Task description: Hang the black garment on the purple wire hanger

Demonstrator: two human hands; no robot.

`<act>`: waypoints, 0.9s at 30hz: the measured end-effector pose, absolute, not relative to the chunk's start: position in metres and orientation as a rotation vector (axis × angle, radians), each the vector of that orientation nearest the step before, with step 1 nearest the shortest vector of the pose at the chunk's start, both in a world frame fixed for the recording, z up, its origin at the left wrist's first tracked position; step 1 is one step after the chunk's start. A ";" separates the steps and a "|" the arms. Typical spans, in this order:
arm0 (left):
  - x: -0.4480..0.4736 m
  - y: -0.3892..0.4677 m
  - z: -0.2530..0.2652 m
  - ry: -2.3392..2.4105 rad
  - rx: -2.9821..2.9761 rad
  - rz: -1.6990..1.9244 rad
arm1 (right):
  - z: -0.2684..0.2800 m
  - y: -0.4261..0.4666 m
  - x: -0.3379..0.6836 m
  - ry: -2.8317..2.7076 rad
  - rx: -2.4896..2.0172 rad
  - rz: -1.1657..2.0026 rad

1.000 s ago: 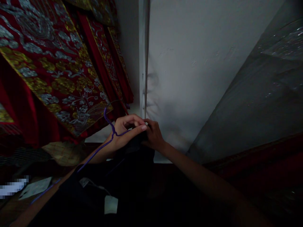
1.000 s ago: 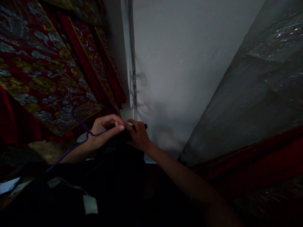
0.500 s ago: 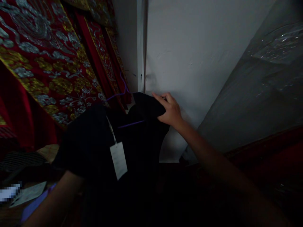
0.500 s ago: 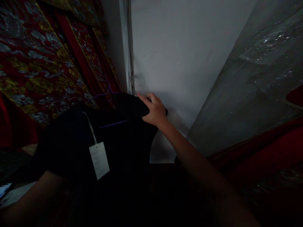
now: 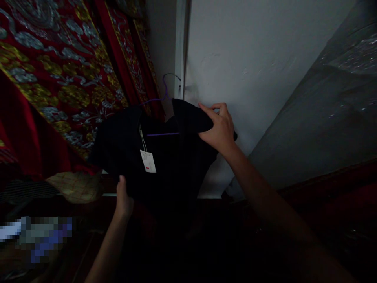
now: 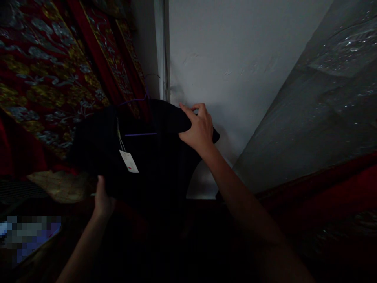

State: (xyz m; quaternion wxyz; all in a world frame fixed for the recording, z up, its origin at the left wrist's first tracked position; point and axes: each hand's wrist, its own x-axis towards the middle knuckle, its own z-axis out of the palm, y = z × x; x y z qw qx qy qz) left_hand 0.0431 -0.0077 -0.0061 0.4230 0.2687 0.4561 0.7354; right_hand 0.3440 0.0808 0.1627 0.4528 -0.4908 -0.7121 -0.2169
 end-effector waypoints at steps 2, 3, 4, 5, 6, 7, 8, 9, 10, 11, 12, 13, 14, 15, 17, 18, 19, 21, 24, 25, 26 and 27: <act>0.047 -0.010 -0.006 1.207 0.729 1.833 | 0.166 0.082 0.347 -1.727 -1.215 -0.563; 0.048 -0.011 -0.006 1.228 0.742 1.829 | 0.166 0.081 0.350 -1.707 -1.220 -0.575; 0.048 -0.012 -0.007 1.244 0.764 1.831 | 0.164 0.080 0.353 -1.689 -1.225 -0.580; 0.049 -0.014 -0.008 1.264 0.774 1.843 | 0.162 0.078 0.357 -1.675 -1.229 -0.578; 0.050 -0.016 -0.009 1.287 0.780 1.851 | 0.160 0.075 0.360 -1.667 -1.232 -0.569; 0.050 -0.018 -0.011 1.313 0.791 1.851 | 0.156 0.072 0.363 -1.666 -1.235 -0.557; 0.051 -0.020 -0.012 1.344 0.817 1.854 | 0.152 0.068 0.365 -1.670 -1.240 -0.544; 0.052 -0.023 -0.014 1.387 0.854 1.882 | 0.147 0.065 0.367 -1.678 -1.247 -0.533; 0.053 -0.026 -0.015 1.444 0.901 1.949 | 0.142 0.061 0.368 -1.688 -1.256 -0.523; 0.054 -0.028 -0.016 1.513 0.954 2.057 | 0.136 0.057 0.368 -1.699 -1.267 -0.516; 0.056 -0.031 -0.015 1.588 1.014 2.189 | 0.130 0.054 0.367 -1.712 -1.279 -0.509; 0.058 -0.032 -0.014 1.655 1.086 2.320 | 0.125 0.051 0.366 -1.723 -1.293 -0.502; 0.061 -0.032 -0.011 1.698 1.179 2.413 | 0.119 0.049 0.364 -1.730 -1.308 -0.494; 0.064 -0.031 -0.008 1.705 1.301 2.440 | 0.114 0.048 0.363 -1.730 -1.325 -0.486; 0.073 -0.024 0.000 1.601 1.552 2.261 | 0.107 0.048 0.360 -1.712 -1.353 -0.477; 0.078 -0.018 0.004 1.503 1.612 2.113 | 0.105 0.050 0.360 -1.703 -1.364 -0.475; 0.082 -0.011 0.007 1.398 1.610 1.964 | 0.103 0.052 0.360 -1.704 -1.372 -0.475; 0.091 0.004 0.012 1.228 1.479 1.744 | 0.101 0.058 0.363 -1.735 -1.377 -0.469; 0.099 0.023 0.014 1.118 1.365 1.624 | 0.096 0.060 0.367 -1.790 -1.338 -0.449; 0.101 0.026 0.014 1.100 1.370 1.606 | 0.093 0.058 0.366 -1.787 -1.306 -0.439; 0.103 0.028 0.014 1.082 1.380 1.594 | 0.087 0.054 0.364 -1.776 -1.267 -0.422; 0.105 0.028 0.014 1.064 1.385 1.584 | 0.080 0.050 0.359 -1.762 -1.224 -0.385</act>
